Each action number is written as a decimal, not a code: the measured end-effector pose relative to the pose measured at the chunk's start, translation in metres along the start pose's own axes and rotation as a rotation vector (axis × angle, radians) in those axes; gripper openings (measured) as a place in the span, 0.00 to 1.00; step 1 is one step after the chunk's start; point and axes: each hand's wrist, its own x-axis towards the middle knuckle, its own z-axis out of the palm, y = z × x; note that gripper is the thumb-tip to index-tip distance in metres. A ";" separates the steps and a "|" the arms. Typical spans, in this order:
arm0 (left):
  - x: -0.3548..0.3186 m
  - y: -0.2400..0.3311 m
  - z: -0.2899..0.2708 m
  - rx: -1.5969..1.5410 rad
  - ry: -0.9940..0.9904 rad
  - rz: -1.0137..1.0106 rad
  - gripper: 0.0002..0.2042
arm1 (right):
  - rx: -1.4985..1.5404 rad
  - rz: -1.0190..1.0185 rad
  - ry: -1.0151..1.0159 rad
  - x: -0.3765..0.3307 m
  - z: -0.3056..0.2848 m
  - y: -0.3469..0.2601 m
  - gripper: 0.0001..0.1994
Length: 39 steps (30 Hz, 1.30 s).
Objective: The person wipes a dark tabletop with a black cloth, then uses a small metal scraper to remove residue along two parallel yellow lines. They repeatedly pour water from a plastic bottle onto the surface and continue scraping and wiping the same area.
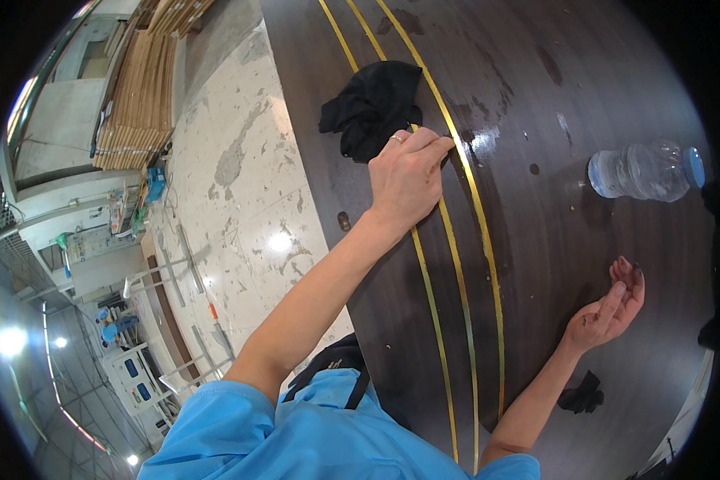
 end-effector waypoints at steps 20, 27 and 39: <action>0.009 -0.002 0.000 -0.038 -0.017 -0.101 0.08 | 0.059 0.017 -0.002 -0.001 -0.004 0.003 0.21; 0.004 -0.002 0.000 -0.061 0.008 -0.055 0.08 | 0.040 0.011 0.010 0.000 -0.001 0.002 0.21; 0.002 -0.001 -0.001 -0.042 -0.018 -0.064 0.08 | 0.029 -0.003 0.001 0.000 -0.003 0.003 0.22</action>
